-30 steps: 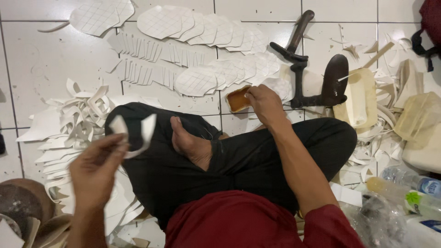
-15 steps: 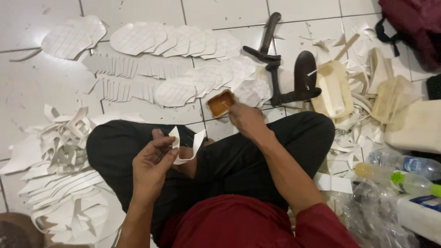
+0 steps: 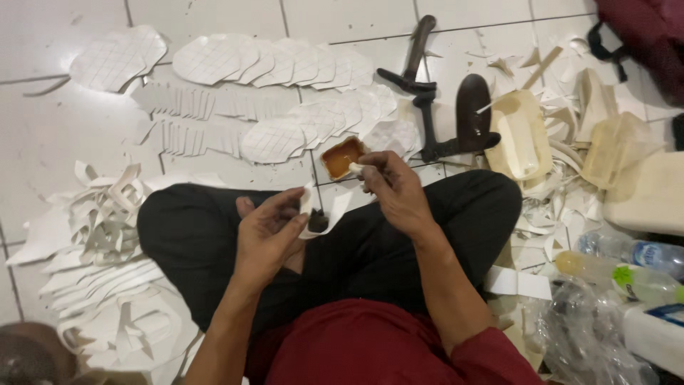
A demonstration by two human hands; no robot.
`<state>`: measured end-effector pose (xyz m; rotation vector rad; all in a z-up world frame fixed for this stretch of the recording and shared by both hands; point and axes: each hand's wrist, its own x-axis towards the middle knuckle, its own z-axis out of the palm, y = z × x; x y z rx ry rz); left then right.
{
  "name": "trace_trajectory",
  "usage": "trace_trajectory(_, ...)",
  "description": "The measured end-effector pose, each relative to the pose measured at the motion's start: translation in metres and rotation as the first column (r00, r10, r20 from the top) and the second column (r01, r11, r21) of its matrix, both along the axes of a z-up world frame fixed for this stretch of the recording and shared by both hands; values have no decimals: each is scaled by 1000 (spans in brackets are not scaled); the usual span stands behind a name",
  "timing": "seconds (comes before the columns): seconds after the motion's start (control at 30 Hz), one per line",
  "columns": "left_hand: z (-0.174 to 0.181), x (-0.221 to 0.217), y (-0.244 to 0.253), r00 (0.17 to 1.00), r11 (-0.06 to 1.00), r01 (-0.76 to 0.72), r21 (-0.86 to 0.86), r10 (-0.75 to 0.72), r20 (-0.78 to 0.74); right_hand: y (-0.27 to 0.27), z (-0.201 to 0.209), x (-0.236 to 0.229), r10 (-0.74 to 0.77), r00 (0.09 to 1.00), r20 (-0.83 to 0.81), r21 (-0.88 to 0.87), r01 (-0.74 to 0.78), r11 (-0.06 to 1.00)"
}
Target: The person sits on the floor and repeatedly picks up white shoe sole pieces, applies adhesive from a small container using a brush, and folds the pieces to bond them. The person handles the pieces one at a time and places the finished units aside.
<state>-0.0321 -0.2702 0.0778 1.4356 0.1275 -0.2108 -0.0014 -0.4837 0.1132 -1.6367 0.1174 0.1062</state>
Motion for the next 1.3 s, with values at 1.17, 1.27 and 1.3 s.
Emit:
trace_trajectory(1.17, 14, -4, -13, 993, 988, 117, -101, -113, 43, 30, 24, -2, 246, 910, 333, -458, -72, 886)
trace_trajectory(1.27, 22, -3, -12, 992, 987, 121, -110, -118, 31, 27, 21, -6, 282, 908, 311, -507, -93, 857)
trace_trajectory(1.3, 26, -3, -11, 992, 985, 129, -118, -128, 17, 26, 20, -8, 300, 904, 306, -534, -98, 840)
